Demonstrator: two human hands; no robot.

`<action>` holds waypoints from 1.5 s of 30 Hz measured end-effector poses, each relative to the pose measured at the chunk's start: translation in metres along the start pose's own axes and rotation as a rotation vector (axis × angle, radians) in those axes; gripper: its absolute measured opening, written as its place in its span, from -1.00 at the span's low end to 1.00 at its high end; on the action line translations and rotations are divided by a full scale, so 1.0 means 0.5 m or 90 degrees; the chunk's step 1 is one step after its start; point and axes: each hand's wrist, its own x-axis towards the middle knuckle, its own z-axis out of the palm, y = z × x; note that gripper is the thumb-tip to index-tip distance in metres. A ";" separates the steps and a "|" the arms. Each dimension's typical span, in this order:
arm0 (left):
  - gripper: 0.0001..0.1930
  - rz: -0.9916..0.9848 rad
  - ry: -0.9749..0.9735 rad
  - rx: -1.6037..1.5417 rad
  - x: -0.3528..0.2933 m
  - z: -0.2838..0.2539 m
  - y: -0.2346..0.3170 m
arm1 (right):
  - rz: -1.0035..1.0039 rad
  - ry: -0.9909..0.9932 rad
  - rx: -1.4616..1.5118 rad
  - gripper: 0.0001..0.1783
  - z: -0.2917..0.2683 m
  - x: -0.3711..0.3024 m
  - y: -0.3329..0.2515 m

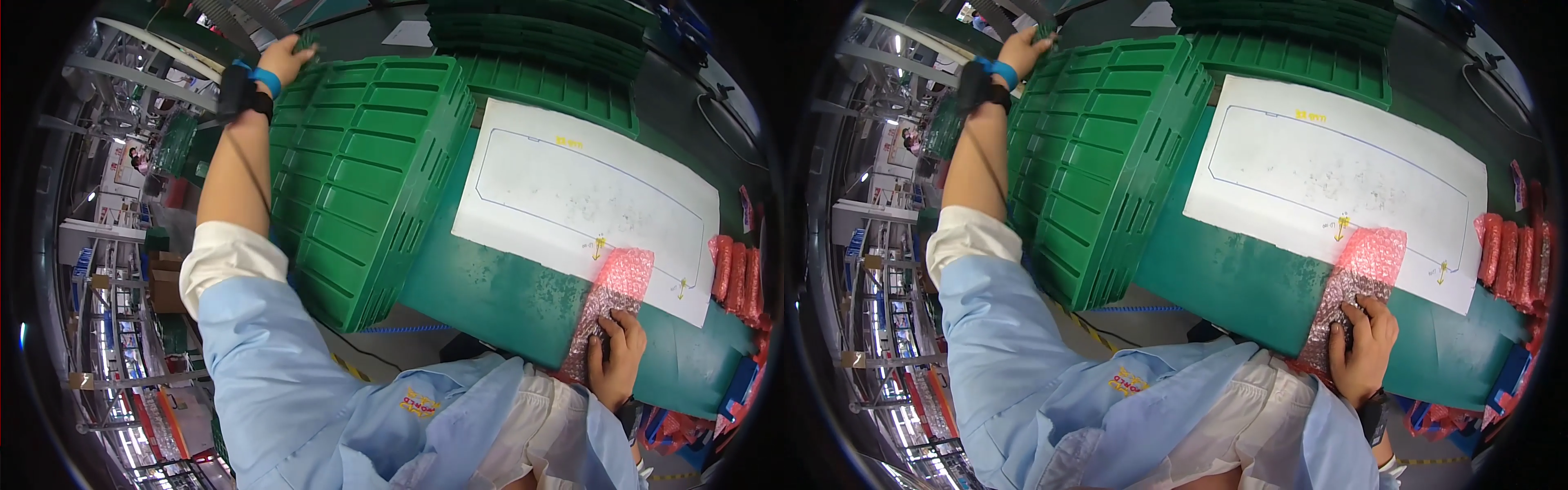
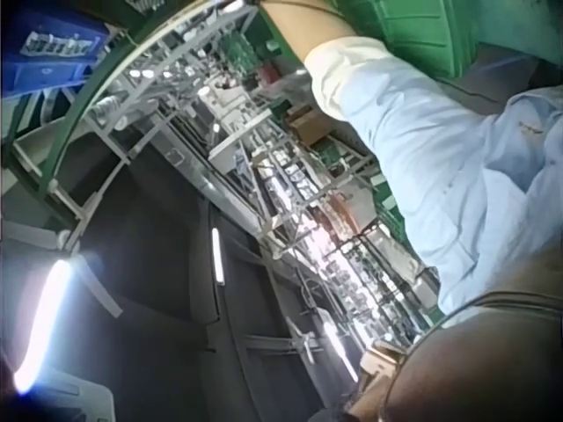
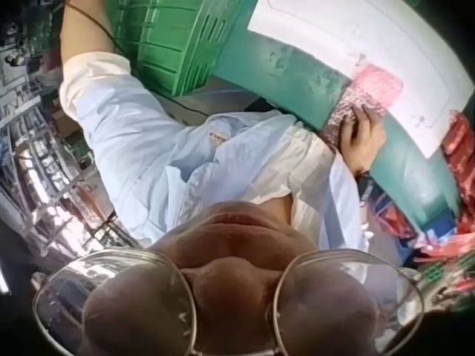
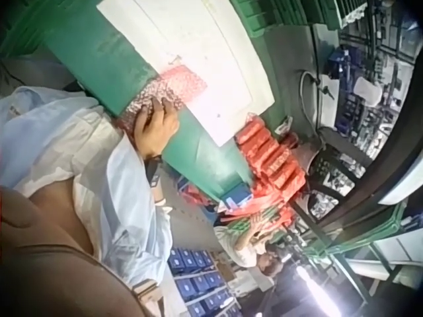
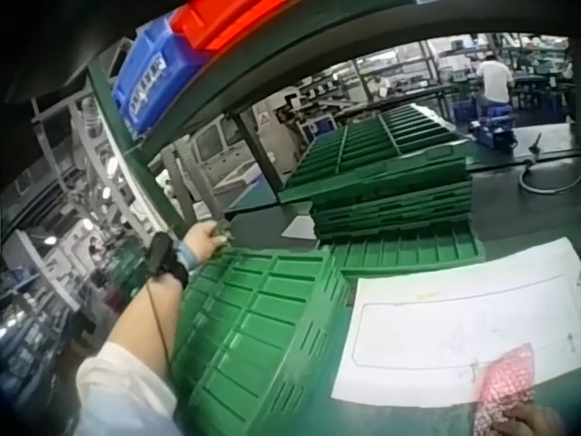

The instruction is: The person prepares a bubble wrap sleeve, retrieves circuit boards from a green tray, and places them one by one into the sleeve. They then roll the bubble wrap around the boards and set the package aside.

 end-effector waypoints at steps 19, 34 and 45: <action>-0.13 -0.341 -0.387 -0.549 -0.222 0.217 0.646 | -0.056 0.062 0.057 -0.65 -0.005 -0.010 0.014; -0.45 -0.790 0.060 -0.360 -0.754 0.020 0.350 | -0.108 0.054 0.038 -0.63 0.002 -0.020 0.024; -0.75 -0.703 0.113 -0.531 -0.692 -0.031 0.317 | -0.121 0.061 0.056 -0.65 -0.001 -0.028 0.036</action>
